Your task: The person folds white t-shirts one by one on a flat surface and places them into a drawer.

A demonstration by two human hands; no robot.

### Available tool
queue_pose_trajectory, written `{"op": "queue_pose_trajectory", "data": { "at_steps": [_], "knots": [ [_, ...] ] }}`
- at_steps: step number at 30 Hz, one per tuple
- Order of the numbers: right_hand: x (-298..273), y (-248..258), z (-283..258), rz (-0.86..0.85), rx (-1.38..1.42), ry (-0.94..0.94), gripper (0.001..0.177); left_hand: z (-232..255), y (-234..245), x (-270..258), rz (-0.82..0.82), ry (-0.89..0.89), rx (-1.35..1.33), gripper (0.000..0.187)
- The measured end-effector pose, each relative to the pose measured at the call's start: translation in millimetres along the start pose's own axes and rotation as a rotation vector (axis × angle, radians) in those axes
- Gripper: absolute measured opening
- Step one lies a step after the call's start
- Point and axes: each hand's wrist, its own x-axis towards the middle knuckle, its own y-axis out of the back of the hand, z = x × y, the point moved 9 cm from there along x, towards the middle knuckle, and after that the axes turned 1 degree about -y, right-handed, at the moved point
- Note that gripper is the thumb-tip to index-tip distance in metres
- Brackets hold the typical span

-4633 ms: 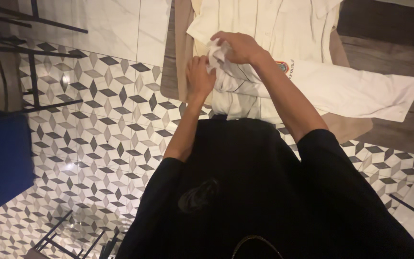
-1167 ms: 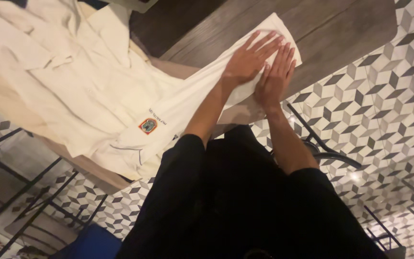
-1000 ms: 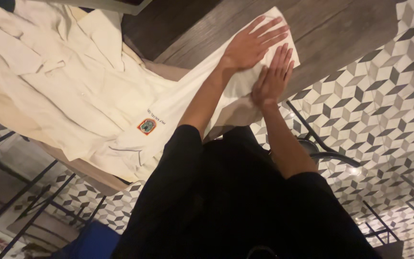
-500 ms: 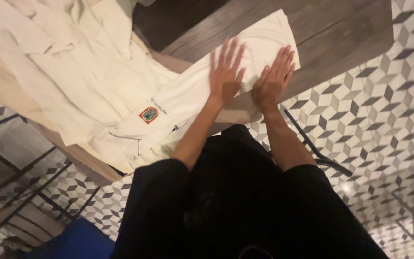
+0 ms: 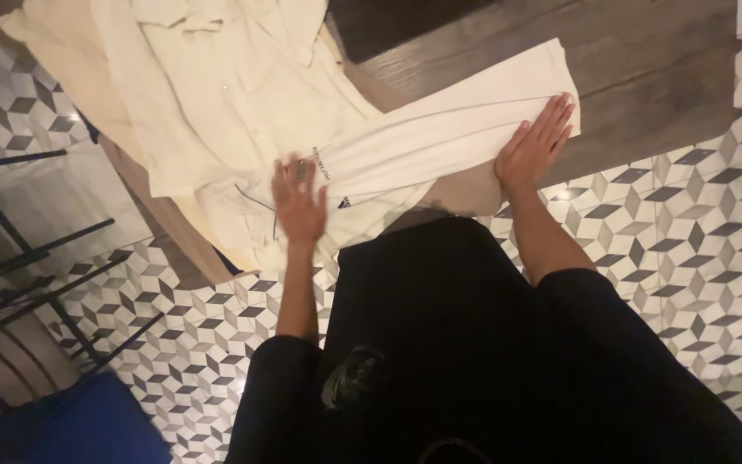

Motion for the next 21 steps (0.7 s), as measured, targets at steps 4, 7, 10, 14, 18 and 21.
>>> {"op": "queue_pose_trajectory", "data": {
  "at_steps": [4,7,10,14,18,21],
  "knots": [
    [-2.3,-3.7,3.2,0.007,0.012,0.04,0.06,-72.0,14.1,-43.4,-0.071,0.122,-0.039,0.062],
    [0.0,-6.4,11.2,0.03,0.029,0.072,0.06,-91.0,23.1,-58.3,-0.128,0.138,0.052,0.059],
    [1.1,-16.4,35.4,0.018,0.147,0.077,0.061,-109.3,45.7,-56.2,-0.059,0.31,0.19,0.062],
    [-2.3,-4.9,92.8,0.329,0.231,-0.065,0.069,-73.1,68.6,-16.6,0.389,0.274,-0.004,0.055],
    [-2.5,-15.3,139.6,0.323,0.24,-0.292,0.064,32.4,15.1,71.1,0.28,-0.039,-0.29,0.047],
    [0.4,-25.8,147.4,0.312,0.331,-0.297,0.062,144.1,-30.4,130.2,0.061,-0.314,-0.335,0.053]
  ]
}}
